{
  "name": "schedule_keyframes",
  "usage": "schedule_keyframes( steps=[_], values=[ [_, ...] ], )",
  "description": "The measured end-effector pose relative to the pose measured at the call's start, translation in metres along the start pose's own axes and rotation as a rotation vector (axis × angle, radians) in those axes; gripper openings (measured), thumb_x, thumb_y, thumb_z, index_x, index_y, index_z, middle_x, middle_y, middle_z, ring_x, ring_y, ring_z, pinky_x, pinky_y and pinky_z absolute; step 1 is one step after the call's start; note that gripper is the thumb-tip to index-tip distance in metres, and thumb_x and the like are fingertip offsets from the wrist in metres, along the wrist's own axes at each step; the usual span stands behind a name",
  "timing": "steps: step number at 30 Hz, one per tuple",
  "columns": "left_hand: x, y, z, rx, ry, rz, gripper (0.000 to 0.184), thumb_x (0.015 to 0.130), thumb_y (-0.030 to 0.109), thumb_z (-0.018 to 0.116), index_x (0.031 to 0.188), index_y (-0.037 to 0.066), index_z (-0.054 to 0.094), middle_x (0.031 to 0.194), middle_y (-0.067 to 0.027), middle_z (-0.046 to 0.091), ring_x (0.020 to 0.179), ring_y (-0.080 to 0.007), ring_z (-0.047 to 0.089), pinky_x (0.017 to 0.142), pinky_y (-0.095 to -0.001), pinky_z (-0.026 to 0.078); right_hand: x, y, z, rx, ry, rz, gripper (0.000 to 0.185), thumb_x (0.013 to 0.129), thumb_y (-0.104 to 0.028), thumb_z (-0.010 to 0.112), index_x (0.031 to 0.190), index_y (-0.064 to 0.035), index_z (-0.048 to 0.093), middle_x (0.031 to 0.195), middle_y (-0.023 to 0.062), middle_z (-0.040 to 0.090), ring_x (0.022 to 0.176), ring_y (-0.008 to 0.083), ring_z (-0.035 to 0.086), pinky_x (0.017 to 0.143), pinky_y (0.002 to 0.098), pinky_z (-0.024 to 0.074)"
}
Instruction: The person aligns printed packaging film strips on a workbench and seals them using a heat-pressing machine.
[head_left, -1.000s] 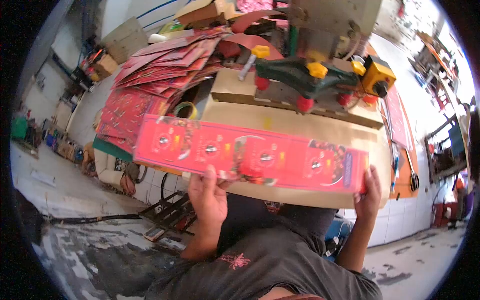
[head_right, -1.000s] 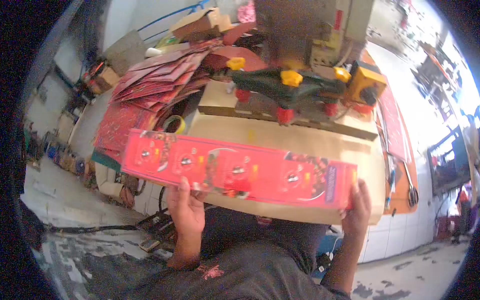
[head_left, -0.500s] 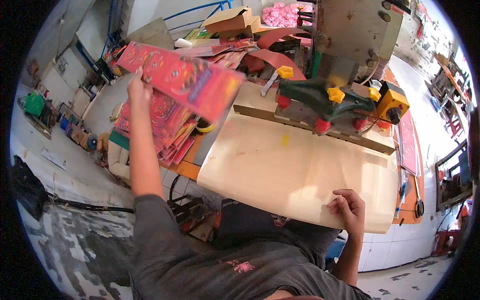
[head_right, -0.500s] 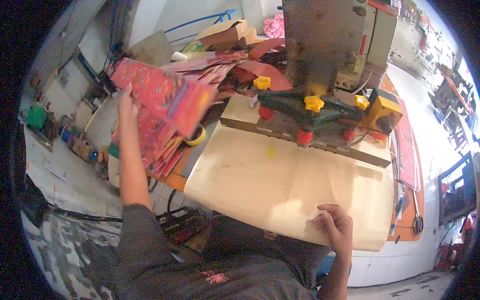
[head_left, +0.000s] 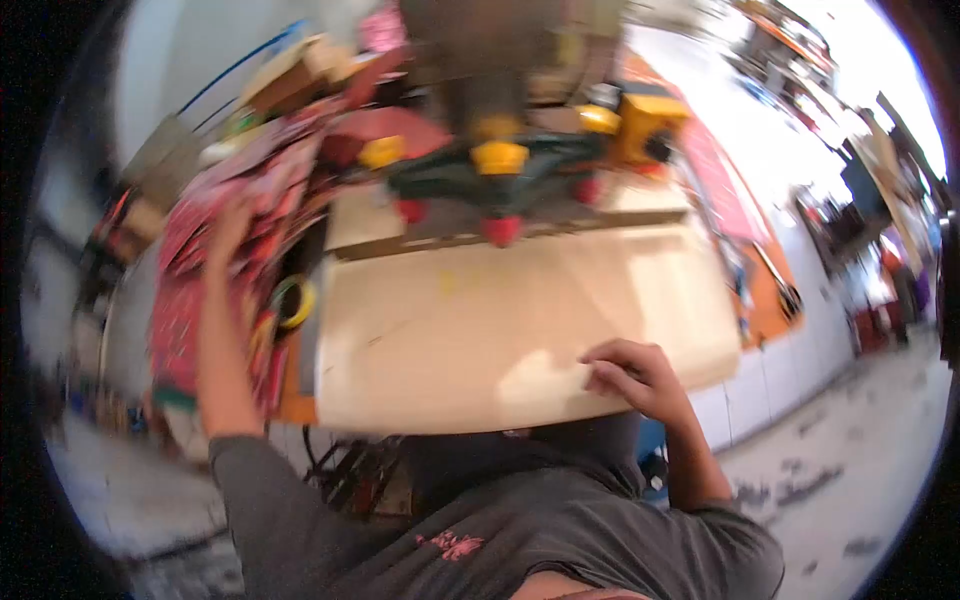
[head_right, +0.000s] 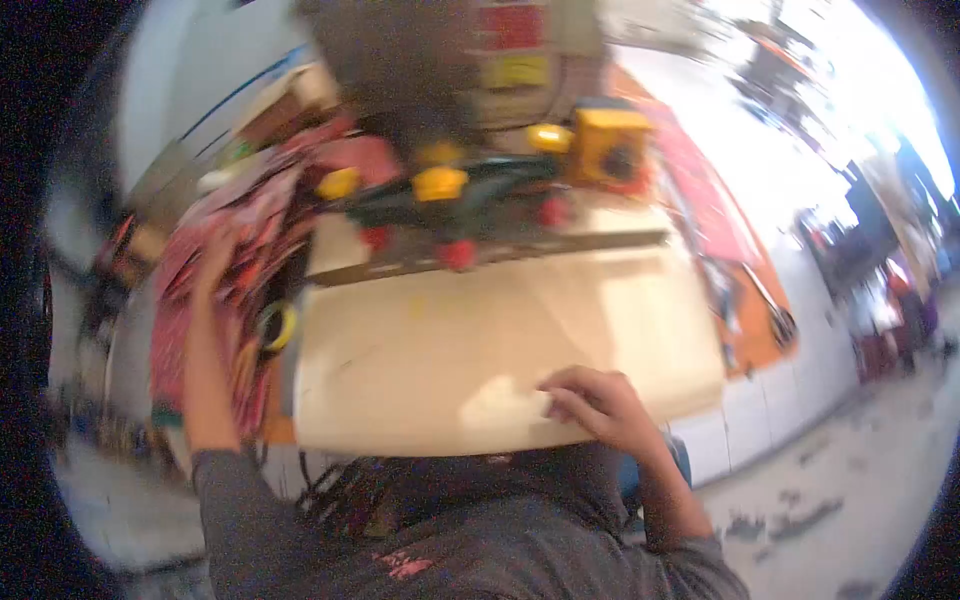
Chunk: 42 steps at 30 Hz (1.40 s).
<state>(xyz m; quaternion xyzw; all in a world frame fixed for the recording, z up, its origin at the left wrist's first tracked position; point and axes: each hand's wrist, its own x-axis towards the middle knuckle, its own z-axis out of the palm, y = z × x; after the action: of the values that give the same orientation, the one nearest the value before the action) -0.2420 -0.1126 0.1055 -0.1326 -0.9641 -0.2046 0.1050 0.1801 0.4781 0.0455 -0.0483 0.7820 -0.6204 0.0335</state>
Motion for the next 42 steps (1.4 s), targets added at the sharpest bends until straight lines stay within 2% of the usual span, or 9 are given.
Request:
schedule_keyframes(
  steps=[4, 11, 14, 18, 22, 32, 35, 40, 42],
  values=[
    [0.011, -0.046, -0.006, 0.030, 0.014, -0.078, 0.061, 0.112, 0.046, 0.037, 0.149, 0.000, 0.051, 0.151, -0.0214, 0.054, 0.141, -0.0347, 0.049, 0.118, -0.0409, 0.034, -0.009, -0.039, -0.035, -0.181, -0.047, -0.110, 0.019, 0.104, -0.013, 0.061, 0.116, -0.0034, 0.071, 0.085, 0.0065, 0.076, 0.073, 0.0157, 0.073, 0.070, 0.0299, 0.0579],
    [0.053, -0.060, 0.008, -0.007, 0.052, 0.028, 0.066, 0.109, 0.053, 0.039, 0.151, 0.004, 0.050, 0.150, -0.0234, 0.055, 0.140, -0.0380, 0.050, 0.115, -0.0405, 0.038, 0.030, -0.025, -0.195, -0.520, 0.599, -0.059, 0.031, 0.103, -0.029, 0.061, 0.115, -0.0027, 0.070, 0.084, 0.0085, 0.075, 0.078, 0.0134, 0.072, 0.066, 0.0307, 0.0568],
    [0.040, -0.035, 0.005, -0.040, 0.160, 0.000, 0.065, 0.108, 0.056, 0.043, 0.147, 0.006, 0.056, 0.144, -0.0227, 0.060, 0.135, -0.0389, 0.054, 0.111, -0.0410, 0.041, 0.053, 0.029, -0.279, -0.873, 0.724, 0.208, 0.056, 0.098, -0.052, 0.063, 0.113, 0.0007, 0.070, 0.095, 0.0190, 0.076, 0.090, 0.0300, 0.074, 0.084, 0.0440, 0.0567],
    [0.028, -0.044, 0.004, -0.093, 0.272, 0.038, 0.061, 0.108, 0.050, 0.048, 0.143, 0.002, 0.059, 0.143, -0.0208, 0.062, 0.134, -0.0355, 0.056, 0.111, -0.0391, 0.041, 0.082, 0.060, -0.312, -1.112, 0.558, 0.705, 0.078, 0.089, -0.072, 0.066, 0.111, 0.0032, 0.070, 0.116, 0.0232, 0.071, 0.113, 0.0347, 0.068, 0.089, 0.0478, 0.0569],
    [-0.017, 0.000, -0.007, -0.072, 0.258, 0.032, 0.058, 0.109, 0.046, 0.050, 0.144, 0.000, 0.058, 0.144, -0.0191, 0.061, 0.135, -0.0328, 0.057, 0.112, -0.0388, 0.041, 0.091, 0.074, -0.307, -1.268, 0.643, 0.653, 0.102, 0.069, -0.087, 0.071, 0.113, 0.0047, 0.066, 0.111, 0.0278, 0.071, 0.108, 0.0376, 0.070, 0.090, 0.0455, 0.0570],
    [-0.098, 0.045, -0.017, -0.196, 0.364, 0.146, 0.049, 0.109, 0.033, 0.055, 0.146, 0.001, 0.057, 0.148, -0.0140, 0.059, 0.135, -0.0265, 0.057, 0.110, -0.0378, 0.044, 0.101, 0.099, -0.332, -1.147, 0.669, 0.588, 0.111, 0.062, -0.083, 0.080, 0.118, 0.0100, 0.059, 0.109, 0.0294, 0.071, 0.108, 0.0398, 0.071, 0.091, 0.0460, 0.0558],
    [-0.140, 0.107, -0.014, -0.363, 0.432, -0.002, 0.048, 0.109, 0.033, 0.054, 0.147, 0.003, 0.056, 0.151, -0.0114, 0.056, 0.134, -0.0251, 0.057, 0.109, -0.0380, 0.046, 0.101, 0.095, -0.334, -1.131, 0.674, 0.616, 0.104, 0.066, -0.075, 0.084, 0.122, 0.0097, 0.064, 0.117, 0.0250, 0.071, 0.111, 0.0363, 0.071, 0.089, 0.0451, 0.0580],
    [-0.197, 0.182, -0.002, -0.462, 0.526, 0.087, 0.043, 0.111, 0.023, 0.048, 0.147, 0.001, 0.054, 0.154, -0.0125, 0.053, 0.140, -0.0263, 0.052, 0.114, -0.0401, 0.044, 0.099, 0.111, -0.357, -0.948, 0.684, 0.525, 0.077, 0.070, -0.062, 0.089, 0.079, 0.0126, 0.069, 0.079, 0.0287, 0.071, 0.074, 0.0357, 0.072, 0.068, 0.0476, 0.0546],
    [-0.214, 0.196, 0.006, -0.453, 0.529, 0.117, 0.043, 0.111, 0.022, 0.047, 0.147, -0.001, 0.054, 0.154, -0.0133, 0.053, 0.142, -0.0268, 0.050, 0.115, -0.0411, 0.042, 0.103, 0.115, -0.361, -0.944, 0.714, 0.567, 0.066, 0.072, -0.051, 0.089, 0.085, 0.0116, 0.071, 0.083, 0.0280, 0.073, 0.078, 0.0358, 0.073, 0.070, 0.0460, 0.0563]
  ],
)
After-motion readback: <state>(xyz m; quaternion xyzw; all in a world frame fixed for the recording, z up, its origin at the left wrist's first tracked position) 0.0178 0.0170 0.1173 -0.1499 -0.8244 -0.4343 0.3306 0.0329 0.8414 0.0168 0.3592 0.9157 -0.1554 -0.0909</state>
